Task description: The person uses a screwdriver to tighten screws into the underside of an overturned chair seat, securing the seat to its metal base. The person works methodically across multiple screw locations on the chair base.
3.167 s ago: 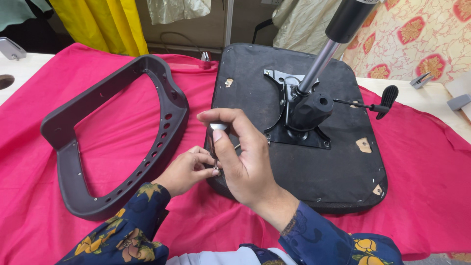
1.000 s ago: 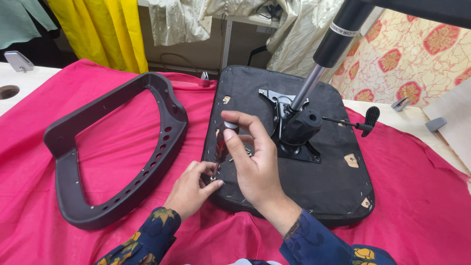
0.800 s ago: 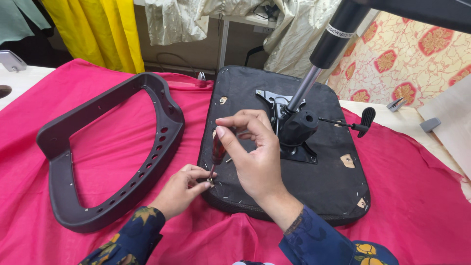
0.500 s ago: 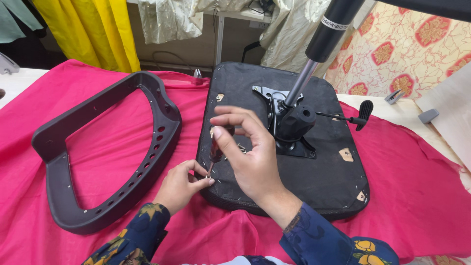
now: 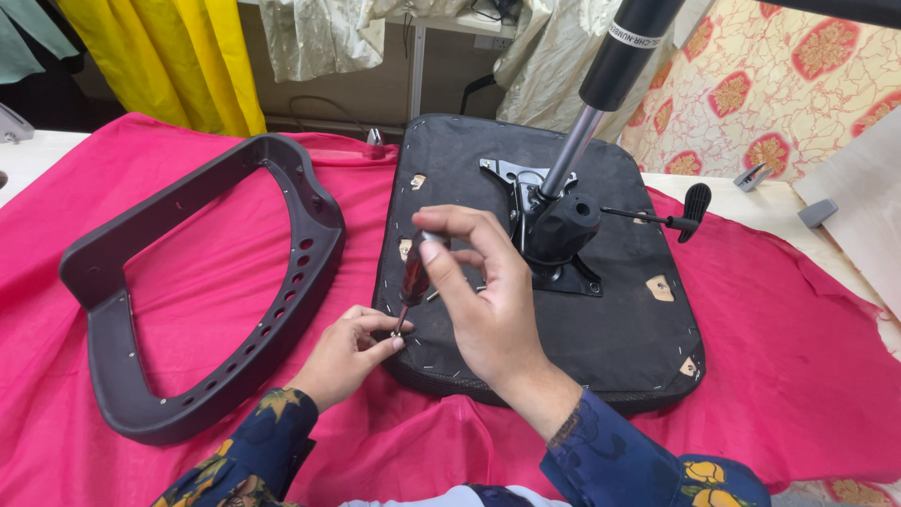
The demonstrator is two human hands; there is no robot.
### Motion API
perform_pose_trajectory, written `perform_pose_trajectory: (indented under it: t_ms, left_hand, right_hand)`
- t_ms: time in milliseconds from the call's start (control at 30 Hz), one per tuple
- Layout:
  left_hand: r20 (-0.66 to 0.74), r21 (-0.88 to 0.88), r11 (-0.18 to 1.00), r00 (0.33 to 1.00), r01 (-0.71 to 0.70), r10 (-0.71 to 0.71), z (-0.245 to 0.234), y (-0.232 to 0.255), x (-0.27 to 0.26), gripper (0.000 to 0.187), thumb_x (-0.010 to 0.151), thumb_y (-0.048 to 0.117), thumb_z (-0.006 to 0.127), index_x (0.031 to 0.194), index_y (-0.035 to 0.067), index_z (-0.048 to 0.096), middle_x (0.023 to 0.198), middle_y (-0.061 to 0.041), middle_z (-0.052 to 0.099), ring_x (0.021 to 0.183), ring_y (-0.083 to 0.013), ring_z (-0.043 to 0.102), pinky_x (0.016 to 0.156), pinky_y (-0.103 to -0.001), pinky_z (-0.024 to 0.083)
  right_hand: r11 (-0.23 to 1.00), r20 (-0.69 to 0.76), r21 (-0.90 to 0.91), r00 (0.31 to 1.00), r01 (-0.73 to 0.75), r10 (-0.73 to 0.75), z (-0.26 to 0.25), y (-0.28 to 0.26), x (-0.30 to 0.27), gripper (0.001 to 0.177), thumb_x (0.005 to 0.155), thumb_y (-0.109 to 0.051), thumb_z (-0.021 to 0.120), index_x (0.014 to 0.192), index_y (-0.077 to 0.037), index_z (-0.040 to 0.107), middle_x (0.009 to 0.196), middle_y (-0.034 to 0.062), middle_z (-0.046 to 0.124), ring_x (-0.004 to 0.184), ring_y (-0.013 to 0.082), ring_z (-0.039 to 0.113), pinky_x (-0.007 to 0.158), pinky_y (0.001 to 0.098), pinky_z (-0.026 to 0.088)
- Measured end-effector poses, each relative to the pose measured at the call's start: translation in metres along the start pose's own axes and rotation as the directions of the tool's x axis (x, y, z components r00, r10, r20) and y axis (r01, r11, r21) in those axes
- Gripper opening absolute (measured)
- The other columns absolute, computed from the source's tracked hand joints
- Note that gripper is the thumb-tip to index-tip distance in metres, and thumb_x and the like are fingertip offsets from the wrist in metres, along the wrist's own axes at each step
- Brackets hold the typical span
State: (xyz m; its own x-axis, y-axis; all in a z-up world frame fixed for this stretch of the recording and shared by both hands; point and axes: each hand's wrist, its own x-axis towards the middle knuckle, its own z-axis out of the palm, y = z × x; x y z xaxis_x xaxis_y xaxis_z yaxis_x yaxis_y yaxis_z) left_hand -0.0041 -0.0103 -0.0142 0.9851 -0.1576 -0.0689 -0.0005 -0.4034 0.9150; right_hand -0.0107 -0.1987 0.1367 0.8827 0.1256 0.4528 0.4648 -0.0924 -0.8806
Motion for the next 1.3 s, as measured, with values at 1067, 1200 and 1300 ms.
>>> perform_pose_trajectory:
  t_ms: [1067,1200,1300]
  left_hand:
    - [-0.056,0.101,0.994,0.998,0.035,-0.03,-0.007,0.008,0.002,0.026,0.08,0.017,0.081,0.103,0.005,0.079,0.088,-0.006,0.082,0.076,-0.0129,0.076,0.074,-0.03,0.059]
    - [-0.111,0.077,0.994,0.991,0.082,-0.074,-0.003,0.019,-0.001,0.025,0.077,0.021,0.084,0.094,0.004,0.075,0.086,-0.006,0.081,0.073,-0.0143,0.075,0.07,-0.031,0.058]
    - [-0.13,0.131,0.984,0.986,0.119,-0.102,-0.001,0.025,-0.002,0.029,0.077,0.025,0.085,0.092,0.004,0.072,0.085,-0.005,0.078,0.073,-0.0141,0.074,0.07,-0.033,0.057]
  right_hand:
    - [0.985,-0.011,-0.098,0.99,0.139,-0.141,0.005,-0.007,-0.017,0.021,0.103,-0.008,0.067,0.123,-0.004,0.07,0.134,0.0092,0.064,0.119,0.0144,0.066,0.097,0.0297,0.054]
    - [0.999,-0.06,0.015,0.998,0.038,-0.037,0.01,0.0,-0.013,0.014,0.098,-0.01,0.075,0.111,-0.004,0.074,0.124,0.0109,0.059,0.1,0.0134,0.068,0.08,0.0295,0.062]
    - [0.998,-0.034,0.066,0.999,-0.013,0.016,0.009,0.004,-0.01,0.018,0.099,-0.011,0.073,0.116,-0.004,0.071,0.121,0.0088,0.063,0.095,0.0114,0.069,0.08,0.0289,0.061]
